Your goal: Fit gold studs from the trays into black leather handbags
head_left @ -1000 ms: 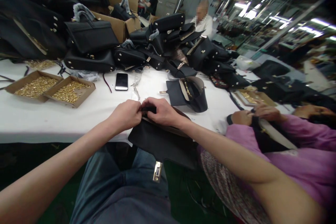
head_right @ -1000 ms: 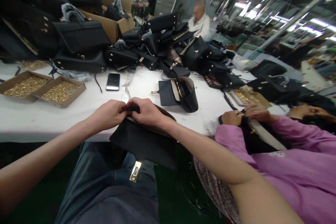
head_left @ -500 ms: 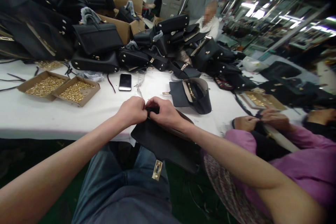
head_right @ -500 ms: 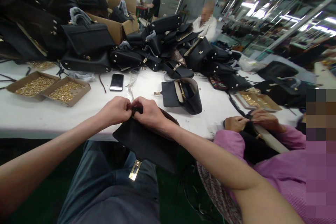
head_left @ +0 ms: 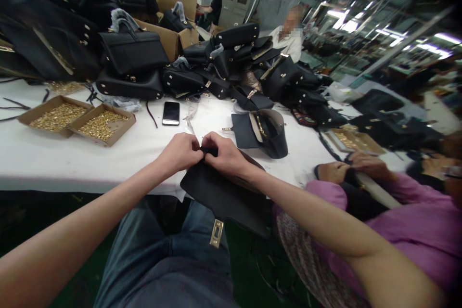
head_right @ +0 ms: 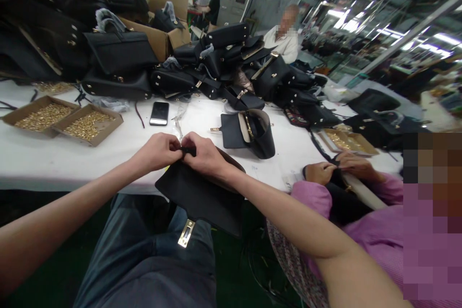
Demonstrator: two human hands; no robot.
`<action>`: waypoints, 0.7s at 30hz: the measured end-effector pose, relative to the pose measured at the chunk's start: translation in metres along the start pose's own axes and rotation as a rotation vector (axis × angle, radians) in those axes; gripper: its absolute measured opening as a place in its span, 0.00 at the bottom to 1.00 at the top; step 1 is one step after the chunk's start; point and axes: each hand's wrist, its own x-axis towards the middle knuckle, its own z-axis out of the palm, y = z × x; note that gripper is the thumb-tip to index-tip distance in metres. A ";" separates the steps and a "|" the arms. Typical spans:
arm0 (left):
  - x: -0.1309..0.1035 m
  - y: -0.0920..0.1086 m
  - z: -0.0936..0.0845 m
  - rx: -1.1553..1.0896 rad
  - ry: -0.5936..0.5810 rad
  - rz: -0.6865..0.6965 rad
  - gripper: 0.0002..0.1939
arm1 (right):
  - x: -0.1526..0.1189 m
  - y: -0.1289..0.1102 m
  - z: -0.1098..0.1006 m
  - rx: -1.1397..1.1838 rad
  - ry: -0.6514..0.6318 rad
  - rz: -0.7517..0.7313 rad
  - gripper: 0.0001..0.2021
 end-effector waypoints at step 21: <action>0.004 -0.008 -0.004 0.002 -0.098 0.207 0.07 | -0.004 -0.006 -0.004 -0.028 -0.058 0.066 0.13</action>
